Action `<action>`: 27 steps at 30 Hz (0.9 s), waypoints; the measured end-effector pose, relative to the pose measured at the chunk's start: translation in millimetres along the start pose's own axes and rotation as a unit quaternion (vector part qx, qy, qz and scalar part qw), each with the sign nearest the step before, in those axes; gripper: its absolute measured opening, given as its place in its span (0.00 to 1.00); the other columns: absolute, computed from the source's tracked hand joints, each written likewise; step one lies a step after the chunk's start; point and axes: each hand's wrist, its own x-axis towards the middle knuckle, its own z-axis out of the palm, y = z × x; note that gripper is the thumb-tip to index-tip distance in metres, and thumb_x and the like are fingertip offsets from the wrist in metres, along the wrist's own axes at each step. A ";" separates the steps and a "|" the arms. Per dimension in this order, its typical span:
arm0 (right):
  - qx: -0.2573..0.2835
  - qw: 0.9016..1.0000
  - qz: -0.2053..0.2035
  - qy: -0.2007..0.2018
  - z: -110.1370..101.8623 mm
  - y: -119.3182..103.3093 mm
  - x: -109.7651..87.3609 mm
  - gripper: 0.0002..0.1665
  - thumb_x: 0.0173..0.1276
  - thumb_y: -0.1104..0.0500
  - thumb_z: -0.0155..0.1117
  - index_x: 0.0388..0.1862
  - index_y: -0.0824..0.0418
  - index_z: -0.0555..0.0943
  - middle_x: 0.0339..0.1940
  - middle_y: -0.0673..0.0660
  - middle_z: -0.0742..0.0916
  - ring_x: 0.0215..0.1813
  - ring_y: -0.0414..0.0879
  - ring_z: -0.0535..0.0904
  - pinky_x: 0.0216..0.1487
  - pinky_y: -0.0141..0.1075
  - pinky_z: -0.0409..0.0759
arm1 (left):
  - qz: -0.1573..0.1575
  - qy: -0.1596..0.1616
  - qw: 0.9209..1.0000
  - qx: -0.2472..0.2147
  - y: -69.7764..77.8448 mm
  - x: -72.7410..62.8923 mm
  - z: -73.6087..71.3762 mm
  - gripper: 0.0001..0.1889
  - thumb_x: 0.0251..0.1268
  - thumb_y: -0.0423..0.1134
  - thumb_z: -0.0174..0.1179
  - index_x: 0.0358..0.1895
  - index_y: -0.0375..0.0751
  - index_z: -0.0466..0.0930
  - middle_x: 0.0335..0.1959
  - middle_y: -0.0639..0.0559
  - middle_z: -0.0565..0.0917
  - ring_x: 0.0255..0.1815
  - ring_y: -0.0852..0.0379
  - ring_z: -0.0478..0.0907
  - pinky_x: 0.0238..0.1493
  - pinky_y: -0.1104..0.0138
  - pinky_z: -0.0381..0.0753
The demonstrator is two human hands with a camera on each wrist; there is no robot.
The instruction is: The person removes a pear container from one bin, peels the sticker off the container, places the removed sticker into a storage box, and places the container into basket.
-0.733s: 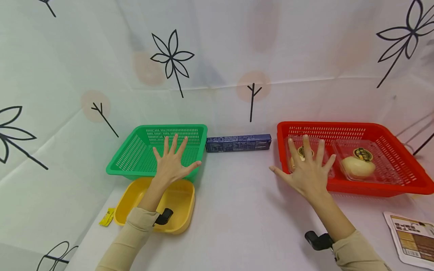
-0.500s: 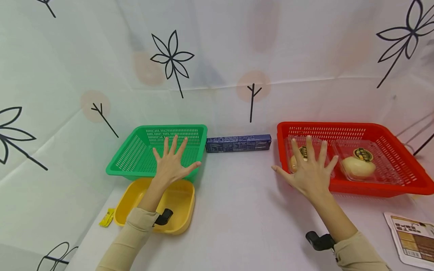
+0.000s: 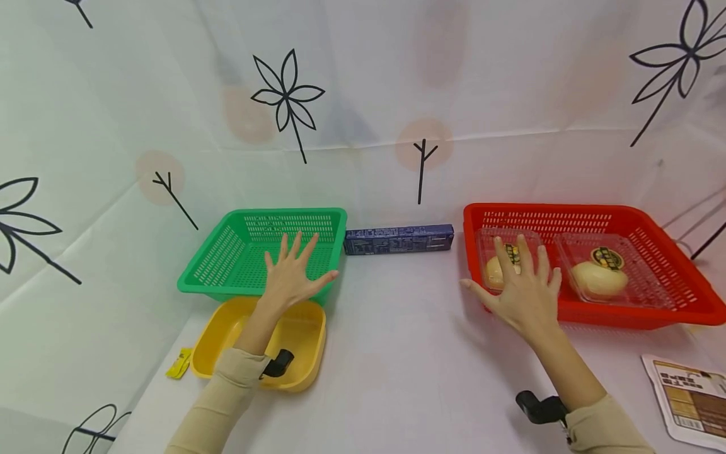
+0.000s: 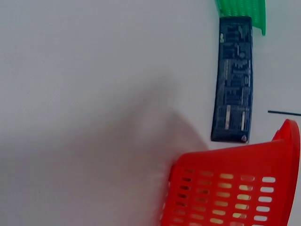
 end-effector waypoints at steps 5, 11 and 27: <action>0.040 0.999 0.001 0.006 -4.9 14.9 2.5 0.54 0.60 0.34 0.56 0.76 0.58 0.47 0.70 0.75 0.54 0.65 0.77 0.50 0.55 0.75 0.47 | 0.060 0.030 0.996 -0.053 12.1 4.3 0.9 0.40 0.60 0.65 0.52 0.70 0.44 0.60 0.67 0.39 0.67 0.69 0.37 0.58 0.63 0.40 0.59; 0.095 0.995 -0.010 -0.009 -13.3 42.1 13.9 0.51 0.66 0.42 0.57 0.75 0.66 0.46 0.61 0.84 0.61 0.60 0.79 0.54 0.53 0.74 0.52 | 0.139 0.011 0.976 -0.168 35.6 15.2 2.1 0.29 0.65 0.51 0.56 0.63 0.36 0.70 0.56 0.41 0.78 0.54 0.45 0.77 0.53 0.55 0.76; 0.101 0.984 0.058 -0.135 -17.2 101.5 44.4 0.54 0.68 0.40 0.52 0.68 0.81 0.44 0.59 0.87 0.61 0.56 0.80 0.59 0.51 0.71 0.60 | 0.202 -0.083 0.960 -0.177 125.8 59.1 11.8 0.26 0.67 0.48 0.55 0.63 0.38 0.70 0.57 0.46 0.79 0.56 0.53 0.76 0.54 0.67 0.74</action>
